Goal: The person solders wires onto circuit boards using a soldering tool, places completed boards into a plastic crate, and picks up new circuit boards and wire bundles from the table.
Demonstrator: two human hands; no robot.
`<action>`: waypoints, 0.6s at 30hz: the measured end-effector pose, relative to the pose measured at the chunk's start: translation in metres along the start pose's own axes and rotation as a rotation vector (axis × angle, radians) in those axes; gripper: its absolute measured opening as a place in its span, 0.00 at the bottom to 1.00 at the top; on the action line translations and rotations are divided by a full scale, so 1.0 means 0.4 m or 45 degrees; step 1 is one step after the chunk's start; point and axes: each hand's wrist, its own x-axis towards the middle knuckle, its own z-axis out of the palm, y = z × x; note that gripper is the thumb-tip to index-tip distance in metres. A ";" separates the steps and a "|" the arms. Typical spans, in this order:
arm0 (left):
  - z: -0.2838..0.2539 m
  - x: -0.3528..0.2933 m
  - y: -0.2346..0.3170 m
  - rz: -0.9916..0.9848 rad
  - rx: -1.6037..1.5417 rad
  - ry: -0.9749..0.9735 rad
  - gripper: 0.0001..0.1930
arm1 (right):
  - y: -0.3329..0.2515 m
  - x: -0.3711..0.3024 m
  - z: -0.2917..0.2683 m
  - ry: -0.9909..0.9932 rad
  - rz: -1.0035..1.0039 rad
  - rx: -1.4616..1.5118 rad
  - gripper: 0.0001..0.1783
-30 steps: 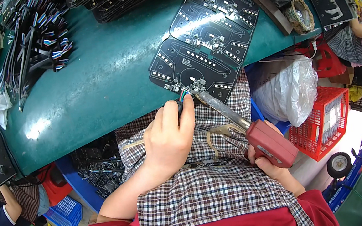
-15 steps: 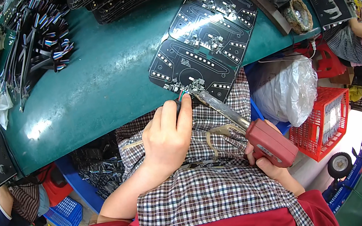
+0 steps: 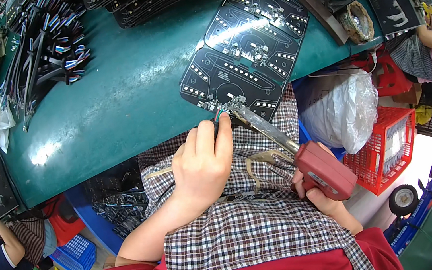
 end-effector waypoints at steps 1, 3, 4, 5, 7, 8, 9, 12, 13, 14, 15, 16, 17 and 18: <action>-0.001 0.000 0.001 -0.002 0.003 -0.003 0.17 | -0.003 0.003 0.000 0.000 -0.017 -0.084 0.43; 0.000 0.001 0.001 -0.003 0.004 -0.007 0.17 | -0.001 0.005 -0.004 -0.002 -0.035 -0.169 0.42; -0.001 0.002 0.001 -0.001 0.005 -0.011 0.17 | 0.004 0.003 -0.011 -0.019 -0.071 -0.332 0.41; -0.001 0.003 0.000 -0.002 0.006 -0.011 0.17 | 0.006 0.002 -0.015 -0.037 -0.108 -0.496 0.39; -0.002 0.006 0.000 0.002 0.007 -0.021 0.17 | -0.003 0.001 -0.005 0.000 -0.071 -0.415 0.38; -0.004 0.009 -0.001 0.004 0.007 -0.022 0.17 | -0.007 0.001 -0.001 0.034 -0.036 -0.333 0.36; -0.006 0.010 -0.002 0.002 0.014 -0.035 0.17 | -0.008 0.001 -0.002 0.027 -0.039 -0.332 0.36; -0.008 0.008 -0.010 0.001 0.040 -0.036 0.17 | -0.024 0.015 0.004 0.041 -0.015 -0.197 0.39; -0.011 0.008 -0.012 0.007 0.050 -0.025 0.17 | -0.038 0.027 0.012 0.053 0.035 0.184 0.40; -0.021 0.010 -0.001 -0.017 0.055 -0.085 0.17 | -0.035 0.016 0.001 0.067 0.052 0.162 0.41; -0.029 0.013 0.001 -0.004 0.068 -0.127 0.18 | -0.021 0.004 -0.006 0.096 0.034 0.222 0.40; -0.030 0.012 0.006 -0.027 0.052 -0.144 0.18 | -0.033 0.014 0.005 0.145 0.036 0.178 0.40; -0.030 0.011 0.010 -0.053 0.037 -0.160 0.19 | -0.057 0.025 0.014 0.191 0.037 0.137 0.41; -0.030 0.015 0.006 -0.005 0.033 -0.166 0.18 | -0.067 0.028 0.018 0.242 0.023 0.098 0.40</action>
